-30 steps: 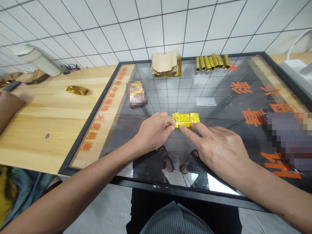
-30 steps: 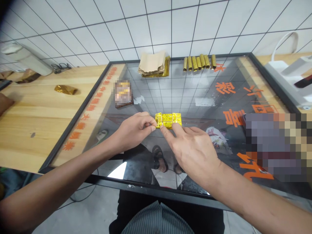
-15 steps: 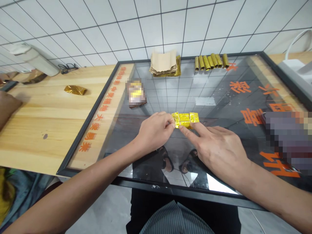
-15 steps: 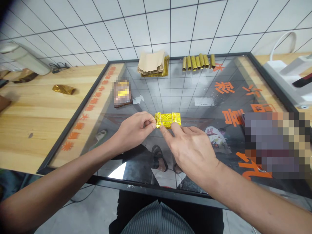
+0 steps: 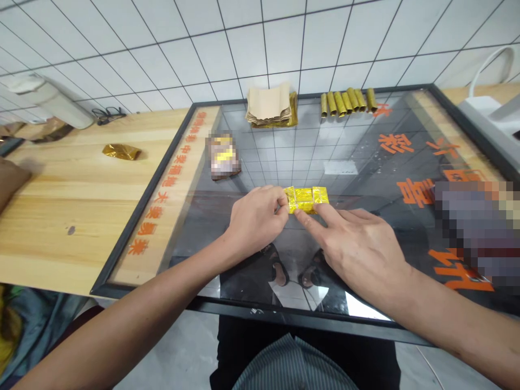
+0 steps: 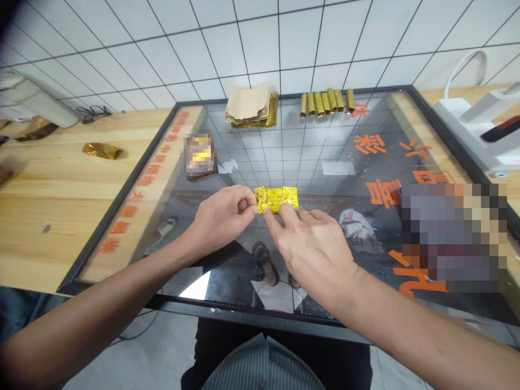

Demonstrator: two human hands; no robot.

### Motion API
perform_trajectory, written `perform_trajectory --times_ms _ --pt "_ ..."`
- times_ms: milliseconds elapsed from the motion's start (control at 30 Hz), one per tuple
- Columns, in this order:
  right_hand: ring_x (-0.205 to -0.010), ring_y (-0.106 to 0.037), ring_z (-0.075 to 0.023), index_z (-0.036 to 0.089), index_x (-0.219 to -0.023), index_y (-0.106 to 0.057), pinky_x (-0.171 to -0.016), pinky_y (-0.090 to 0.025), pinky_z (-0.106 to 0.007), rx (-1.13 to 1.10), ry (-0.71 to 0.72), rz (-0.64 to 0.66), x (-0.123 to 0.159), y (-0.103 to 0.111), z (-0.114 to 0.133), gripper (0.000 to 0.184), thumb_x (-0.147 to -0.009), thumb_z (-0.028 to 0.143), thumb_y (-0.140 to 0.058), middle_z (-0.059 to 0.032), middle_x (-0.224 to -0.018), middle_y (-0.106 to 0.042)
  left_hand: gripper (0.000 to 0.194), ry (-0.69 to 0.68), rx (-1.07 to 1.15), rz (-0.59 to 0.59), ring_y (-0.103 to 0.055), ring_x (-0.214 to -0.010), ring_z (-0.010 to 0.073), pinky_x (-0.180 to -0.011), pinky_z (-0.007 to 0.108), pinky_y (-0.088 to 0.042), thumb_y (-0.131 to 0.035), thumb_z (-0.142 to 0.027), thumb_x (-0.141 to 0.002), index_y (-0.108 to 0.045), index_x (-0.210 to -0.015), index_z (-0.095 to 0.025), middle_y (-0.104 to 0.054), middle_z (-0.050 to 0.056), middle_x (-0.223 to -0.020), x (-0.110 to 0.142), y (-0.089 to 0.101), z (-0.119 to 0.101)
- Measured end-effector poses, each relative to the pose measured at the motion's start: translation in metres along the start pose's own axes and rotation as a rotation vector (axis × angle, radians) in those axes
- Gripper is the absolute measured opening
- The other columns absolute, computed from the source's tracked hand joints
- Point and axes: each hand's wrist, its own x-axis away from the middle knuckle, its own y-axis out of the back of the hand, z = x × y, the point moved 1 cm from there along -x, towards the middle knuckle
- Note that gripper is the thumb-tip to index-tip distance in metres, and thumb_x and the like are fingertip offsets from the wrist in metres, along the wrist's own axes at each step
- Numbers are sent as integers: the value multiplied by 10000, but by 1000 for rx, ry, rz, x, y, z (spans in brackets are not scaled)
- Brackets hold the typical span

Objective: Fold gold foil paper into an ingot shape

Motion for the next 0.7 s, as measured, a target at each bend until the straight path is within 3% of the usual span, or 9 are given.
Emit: perform_trajectory --times_ms 200,400,567,700 --pt "-808 -673 -221 219 -1375 -696 -705 -360 -375 -14 -1 9 -1 0 1 444 -981 79 -547 -64 -1023 -725 108 -33 14 -33 -588 -832 177 -689 318 -357 -607 -142 -918 -612 -843 -218 -675 -19 -863 2 -2 3" --pt "-805 -659 -219 226 -1359 -702 -701 -360 -380 -20 -11 21 -2 2 2 416 -980 108 -580 -61 -1022 -711 165 -126 183 -137 -629 -852 153 -763 295 -476 -587 -83 -962 -675 -1041 -199 -665 -4 -944 15 0 16" --pt "-802 -650 -218 221 -1360 -704 -703 -362 -386 -4 -2 14 -1 2 2 414 -979 110 -585 -61 -1005 -704 186 -277 -60 -173 -644 -973 193 -828 324 -512 -570 -153 -1050 -720 -1141 -216 -671 28 -1027 27 0 13" --pt "-787 -642 -220 222 -1347 -715 -695 -355 -384 -10 -10 -10 -1 0 2 428 -968 90 -567 -58 -983 -704 275 -413 -351 -180 -603 -908 213 -803 352 -498 -487 -115 -1067 -741 -1123 -203 -682 62 -1044 31 0 7"
